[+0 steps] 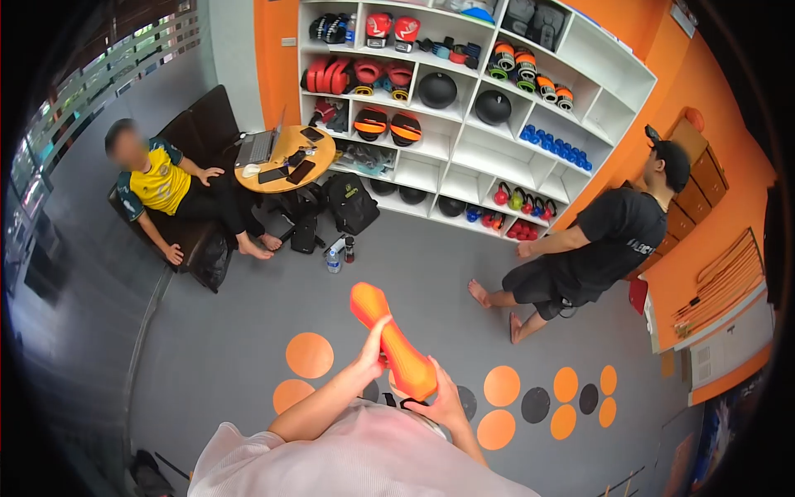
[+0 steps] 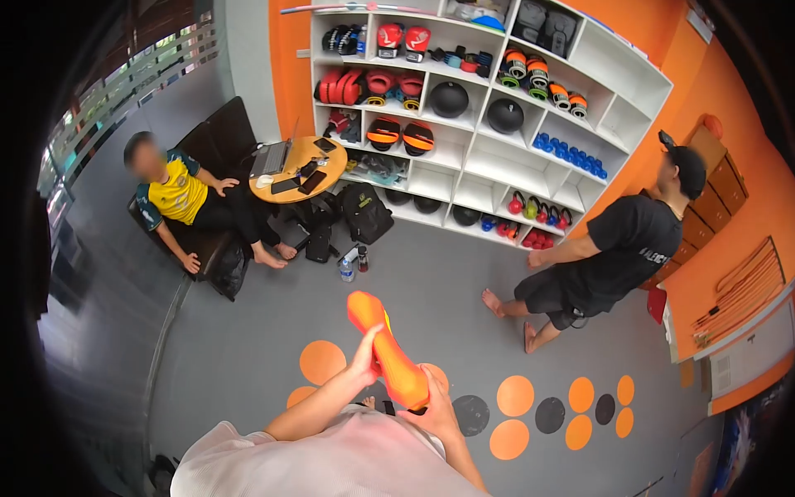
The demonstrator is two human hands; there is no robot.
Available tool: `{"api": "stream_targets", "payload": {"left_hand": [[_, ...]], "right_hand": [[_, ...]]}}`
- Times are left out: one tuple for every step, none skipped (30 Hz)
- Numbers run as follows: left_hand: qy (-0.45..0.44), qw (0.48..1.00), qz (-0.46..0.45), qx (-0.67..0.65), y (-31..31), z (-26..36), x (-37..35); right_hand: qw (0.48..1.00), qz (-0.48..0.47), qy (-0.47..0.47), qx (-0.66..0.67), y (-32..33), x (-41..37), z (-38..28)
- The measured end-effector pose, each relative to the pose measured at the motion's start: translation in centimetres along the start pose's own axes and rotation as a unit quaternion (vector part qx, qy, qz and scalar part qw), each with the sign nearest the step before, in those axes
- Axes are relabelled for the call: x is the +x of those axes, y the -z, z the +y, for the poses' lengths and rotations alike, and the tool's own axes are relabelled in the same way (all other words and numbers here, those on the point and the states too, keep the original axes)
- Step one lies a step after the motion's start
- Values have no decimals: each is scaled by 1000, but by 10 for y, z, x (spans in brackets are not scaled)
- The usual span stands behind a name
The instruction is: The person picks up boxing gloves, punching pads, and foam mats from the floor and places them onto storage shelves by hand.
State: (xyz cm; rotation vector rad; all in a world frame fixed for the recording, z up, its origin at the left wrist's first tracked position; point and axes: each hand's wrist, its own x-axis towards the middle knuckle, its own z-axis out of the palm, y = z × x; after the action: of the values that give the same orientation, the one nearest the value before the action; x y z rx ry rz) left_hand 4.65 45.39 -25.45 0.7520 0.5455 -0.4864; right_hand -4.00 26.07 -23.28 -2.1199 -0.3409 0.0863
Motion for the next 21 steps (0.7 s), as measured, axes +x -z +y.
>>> {"api": "stream_targets", "payload": {"left_hand": [[18,1000,25,1,-4,-3,12],[33,998,49,2,-8,-5,23],[47,997,58,-15,-12,-5,33],[47,997,60,-9,-17,1,42],[75,995,69,-12,-21,7,51],[103,991,78,-17,-25,11,61],[110,991,74,-30,-29,16,78],[107,991,73,-25,-34,20,91],[91,993,66,-36,-40,26,109],[79,994,63,-50,-47,31,124],[71,993,92,-35,-55,39,138],[66,993,96,-32,-62,47,154],[46,994,91,-41,-70,58,168],[25,995,87,-49,-78,70,180],[18,995,93,-43,-85,81,190],[-13,993,100,-53,-97,93,193],[-41,991,108,-64,-107,103,198],[-37,990,118,-62,-108,109,207],[-61,991,96,-66,-108,117,220],[-83,991,74,-70,-115,125,229],[-87,987,78,-109,-123,131,238]], "right_hand": [[999,3,-18,29,-2,9,4],[998,7,-34,58,-4,22,8],[997,11,-35,65,0,34,10],[996,-4,-35,76,9,46,12],[995,-19,-36,87,16,58,17],[995,-15,-37,92,22,69,27],[996,-25,-54,65,28,81,38],[996,-33,-67,38,34,96,49],[997,-26,-59,39,37,117,64],[996,-25,-67,55,41,133,80],[994,-29,-80,75,46,144,89],[993,-29,-76,80,55,161,97],[994,-43,-57,86,65,184,101],[993,-57,-38,93,75,207,104],[993,-57,-32,102,84,229,105],[994,-75,-1,77,91,250,106],[994,-94,25,52,99,268,107],[993,-98,20,61,103,281,110],[992,-100,37,72,107,297,116],[990,-102,52,82,110,311,121],[990,-107,41,87,112,328,128]]}}
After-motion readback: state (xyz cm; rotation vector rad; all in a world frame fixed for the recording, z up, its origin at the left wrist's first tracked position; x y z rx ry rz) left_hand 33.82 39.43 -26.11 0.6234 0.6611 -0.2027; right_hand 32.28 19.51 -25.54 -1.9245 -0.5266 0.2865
